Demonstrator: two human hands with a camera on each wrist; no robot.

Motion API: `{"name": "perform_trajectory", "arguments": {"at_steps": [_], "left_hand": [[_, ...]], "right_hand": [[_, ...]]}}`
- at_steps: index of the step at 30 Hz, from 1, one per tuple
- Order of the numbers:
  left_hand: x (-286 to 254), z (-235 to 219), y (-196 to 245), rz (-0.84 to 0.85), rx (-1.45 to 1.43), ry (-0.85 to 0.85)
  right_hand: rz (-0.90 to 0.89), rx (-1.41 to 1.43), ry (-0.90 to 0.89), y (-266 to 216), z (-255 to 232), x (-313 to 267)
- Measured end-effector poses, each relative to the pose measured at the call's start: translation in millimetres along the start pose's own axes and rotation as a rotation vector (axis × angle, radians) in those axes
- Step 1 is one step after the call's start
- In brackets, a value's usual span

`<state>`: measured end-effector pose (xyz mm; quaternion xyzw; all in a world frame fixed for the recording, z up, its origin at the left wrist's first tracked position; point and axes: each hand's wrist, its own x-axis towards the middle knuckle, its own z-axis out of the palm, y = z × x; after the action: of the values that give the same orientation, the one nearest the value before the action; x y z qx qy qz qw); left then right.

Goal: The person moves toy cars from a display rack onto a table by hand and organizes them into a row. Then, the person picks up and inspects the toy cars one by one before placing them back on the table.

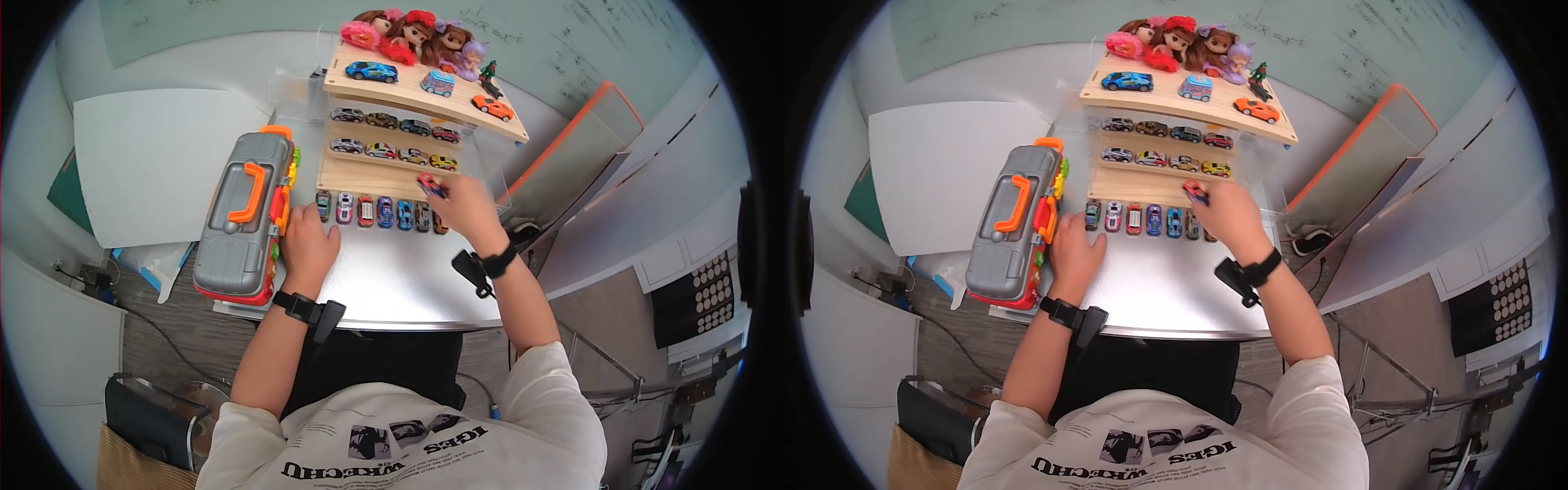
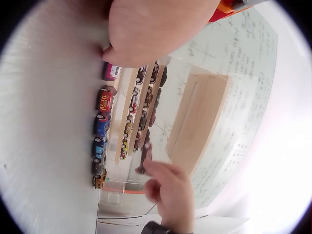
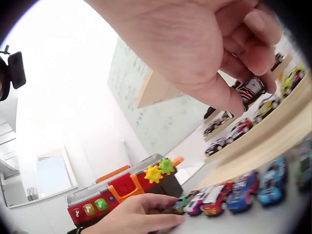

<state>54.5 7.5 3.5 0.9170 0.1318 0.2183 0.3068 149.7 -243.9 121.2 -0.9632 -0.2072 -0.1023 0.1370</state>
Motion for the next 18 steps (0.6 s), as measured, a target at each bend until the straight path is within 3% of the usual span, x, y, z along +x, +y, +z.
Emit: {"name": "perform_trajectory", "arguments": {"at_steps": [5, 7, 11, 18], "left_hand": [[-0.2, 0.6, 0.7, 0.011, 0.031, 0.023], [0.3, 1.6, -0.9, 0.023, 0.026, 0.016], [0.5, 2.7, -3.0, 0.037, 0.030, 0.026], [0.1, 2.2, -2.7, 0.023, 0.006, 0.026]], "right_hand": [[0.325, -0.138, -0.065, 60.3, 7.0, -52.3], [0.342, -0.136, -0.063, 68.4, 16.8, -61.5], [0.349, -0.130, -0.091, 65.0, 25.3, -66.2], [0.131, -0.063, 0.047, 71.2, 36.0, -78.1]]}}
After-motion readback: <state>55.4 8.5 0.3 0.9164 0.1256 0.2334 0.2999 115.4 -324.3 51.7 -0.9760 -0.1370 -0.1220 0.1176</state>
